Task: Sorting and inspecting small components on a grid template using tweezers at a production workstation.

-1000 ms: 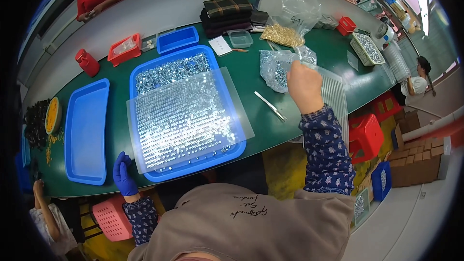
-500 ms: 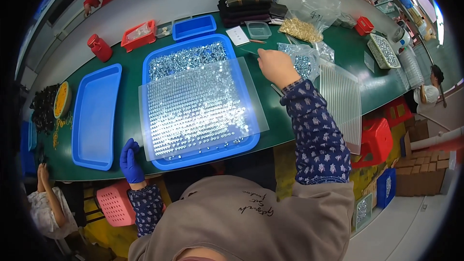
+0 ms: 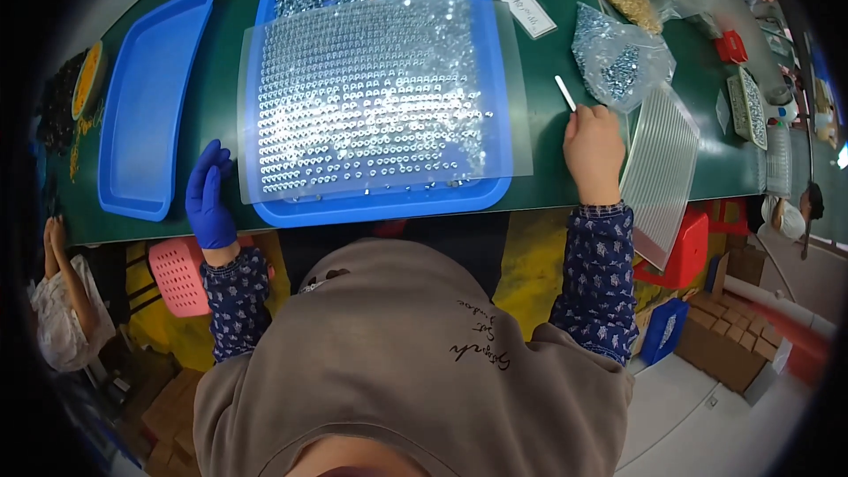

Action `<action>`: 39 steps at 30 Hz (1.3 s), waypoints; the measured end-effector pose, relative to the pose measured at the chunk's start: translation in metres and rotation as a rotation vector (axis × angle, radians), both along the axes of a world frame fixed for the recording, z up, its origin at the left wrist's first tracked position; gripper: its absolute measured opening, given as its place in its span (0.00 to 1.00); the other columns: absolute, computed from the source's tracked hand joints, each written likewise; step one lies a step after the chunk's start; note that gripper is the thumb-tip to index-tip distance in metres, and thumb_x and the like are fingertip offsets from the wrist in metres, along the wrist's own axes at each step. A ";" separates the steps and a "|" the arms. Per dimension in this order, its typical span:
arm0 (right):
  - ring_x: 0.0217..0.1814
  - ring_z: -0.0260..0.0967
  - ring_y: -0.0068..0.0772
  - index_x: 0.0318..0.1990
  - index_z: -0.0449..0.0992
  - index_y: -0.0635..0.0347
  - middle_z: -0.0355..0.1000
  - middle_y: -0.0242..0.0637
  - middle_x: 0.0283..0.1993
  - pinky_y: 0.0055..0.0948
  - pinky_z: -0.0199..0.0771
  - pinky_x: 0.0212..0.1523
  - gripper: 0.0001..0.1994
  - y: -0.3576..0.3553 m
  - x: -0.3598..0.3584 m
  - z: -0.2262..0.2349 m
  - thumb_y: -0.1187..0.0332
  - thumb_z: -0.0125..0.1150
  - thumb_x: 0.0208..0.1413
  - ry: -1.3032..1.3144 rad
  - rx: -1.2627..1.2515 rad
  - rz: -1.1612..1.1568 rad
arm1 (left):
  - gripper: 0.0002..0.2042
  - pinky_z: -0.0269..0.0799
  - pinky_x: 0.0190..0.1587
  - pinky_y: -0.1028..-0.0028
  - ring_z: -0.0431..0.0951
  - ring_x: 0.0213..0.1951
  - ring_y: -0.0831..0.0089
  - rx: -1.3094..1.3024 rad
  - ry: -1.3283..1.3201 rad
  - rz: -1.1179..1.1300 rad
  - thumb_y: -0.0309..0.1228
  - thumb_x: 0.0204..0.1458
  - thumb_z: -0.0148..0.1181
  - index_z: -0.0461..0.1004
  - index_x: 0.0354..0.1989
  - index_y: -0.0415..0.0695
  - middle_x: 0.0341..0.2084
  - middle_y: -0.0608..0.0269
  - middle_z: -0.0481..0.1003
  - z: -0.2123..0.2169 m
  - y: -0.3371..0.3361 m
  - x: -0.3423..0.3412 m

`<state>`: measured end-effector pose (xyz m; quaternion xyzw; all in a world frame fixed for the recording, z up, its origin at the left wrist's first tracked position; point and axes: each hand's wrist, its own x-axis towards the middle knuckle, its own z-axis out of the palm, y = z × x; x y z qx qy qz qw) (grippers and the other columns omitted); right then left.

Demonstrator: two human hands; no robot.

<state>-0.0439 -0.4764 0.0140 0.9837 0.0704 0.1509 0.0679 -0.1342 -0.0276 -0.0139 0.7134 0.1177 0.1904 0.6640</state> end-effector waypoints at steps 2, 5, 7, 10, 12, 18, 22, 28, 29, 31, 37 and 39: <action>0.34 0.65 0.42 0.33 0.73 0.58 0.68 0.40 0.32 0.33 0.67 0.33 0.08 0.009 0.003 0.005 0.67 0.53 0.46 0.036 -0.042 -0.117 | 0.14 0.63 0.46 0.75 0.69 0.41 0.73 -0.018 0.029 0.017 0.24 0.52 0.42 0.65 0.47 0.36 0.40 0.57 0.69 0.002 0.000 -0.002; 0.32 0.68 0.39 0.33 0.73 0.56 0.69 0.41 0.32 0.28 0.67 0.33 0.08 -0.001 0.007 0.010 0.66 0.55 0.45 0.163 0.175 -0.186 | 0.15 0.63 0.44 0.76 0.69 0.38 0.73 -0.060 0.053 0.039 0.23 0.51 0.42 0.65 0.47 0.36 0.38 0.57 0.70 -0.001 0.003 -0.006; 0.30 0.69 0.34 0.35 0.72 0.59 0.71 0.42 0.33 0.24 0.67 0.33 0.08 -0.009 0.004 0.007 0.67 0.54 0.48 0.169 0.383 -0.165 | 0.15 0.63 0.44 0.76 0.69 0.39 0.73 -0.054 0.012 0.000 0.23 0.51 0.42 0.65 0.47 0.36 0.37 0.57 0.70 -0.003 0.005 -0.008; 0.34 0.69 0.31 0.41 0.67 0.64 0.70 0.43 0.35 0.22 0.67 0.35 0.10 -0.010 0.003 0.010 0.70 0.46 0.55 0.255 1.287 -0.094 | 0.15 0.63 0.45 0.75 0.69 0.39 0.73 -0.053 0.016 -0.011 0.24 0.51 0.42 0.65 0.47 0.35 0.38 0.57 0.70 -0.005 0.007 -0.008; 0.34 0.69 0.31 0.41 0.66 0.64 0.70 0.44 0.36 0.23 0.68 0.36 0.10 -0.008 0.006 0.009 0.70 0.45 0.55 0.308 1.529 -0.051 | 0.15 0.63 0.45 0.75 0.69 0.40 0.72 -0.006 0.049 -0.006 0.24 0.51 0.42 0.65 0.47 0.35 0.38 0.57 0.69 -0.004 0.004 -0.006; 0.33 0.70 0.36 0.41 0.63 0.63 0.69 0.49 0.38 0.25 0.71 0.33 0.09 -0.012 0.012 -0.017 0.69 0.45 0.55 0.288 1.958 -0.035 | 0.14 0.64 0.46 0.72 0.69 0.42 0.70 0.043 0.073 0.020 0.24 0.52 0.40 0.64 0.47 0.34 0.41 0.56 0.68 -0.006 0.004 -0.010; 0.32 0.70 0.37 0.42 0.62 0.61 0.69 0.50 0.38 0.27 0.72 0.32 0.10 -0.015 0.008 -0.017 0.67 0.44 0.56 0.260 2.073 0.047 | 0.14 0.64 0.46 0.72 0.69 0.42 0.70 -0.020 0.067 0.038 0.24 0.52 0.40 0.64 0.47 0.34 0.41 0.55 0.68 -0.009 0.006 -0.011; 0.36 0.68 0.35 0.44 0.63 0.62 0.69 0.41 0.33 0.27 0.68 0.36 0.12 -0.015 -0.003 -0.014 0.64 0.43 0.56 0.440 2.124 0.110 | 0.15 0.64 0.46 0.75 0.69 0.40 0.72 -0.013 0.137 -0.012 0.24 0.52 0.41 0.63 0.49 0.35 0.41 0.56 0.68 -0.002 0.007 -0.007; 0.37 0.68 0.35 0.44 0.63 0.62 0.69 0.40 0.30 0.27 0.67 0.38 0.12 -0.010 -0.005 -0.010 0.64 0.43 0.56 0.564 2.143 0.210 | 0.15 0.64 0.46 0.75 0.69 0.40 0.72 -0.011 0.136 -0.009 0.24 0.52 0.41 0.63 0.49 0.35 0.41 0.56 0.68 0.003 0.005 -0.004; 0.38 0.67 0.36 0.44 0.62 0.62 0.68 0.38 0.29 0.27 0.67 0.40 0.12 0.006 -0.011 -0.001 0.64 0.43 0.56 0.546 2.039 0.136 | 0.17 0.63 0.38 0.82 0.67 0.32 0.81 -0.020 0.158 -0.073 0.25 0.53 0.41 0.61 0.52 0.37 0.31 0.65 0.69 0.009 -0.002 0.003; 0.41 0.67 0.41 0.44 0.60 0.63 0.68 0.39 0.29 0.34 0.68 0.42 0.12 0.024 -0.023 -0.001 0.66 0.42 0.56 0.520 1.933 0.054 | 0.19 0.50 0.25 0.89 0.54 0.21 0.89 0.101 0.274 -0.191 0.24 0.53 0.40 0.56 0.55 0.39 0.17 0.77 0.58 0.018 -0.011 0.004; 0.39 0.69 0.41 0.44 0.59 0.64 0.70 0.43 0.29 0.27 0.71 0.38 0.12 0.031 -0.026 -0.001 0.67 0.42 0.56 0.539 1.923 0.068 | 0.19 0.51 0.26 0.90 0.54 0.22 0.90 0.097 0.290 -0.197 0.24 0.54 0.40 0.56 0.55 0.39 0.18 0.77 0.58 0.021 -0.015 0.005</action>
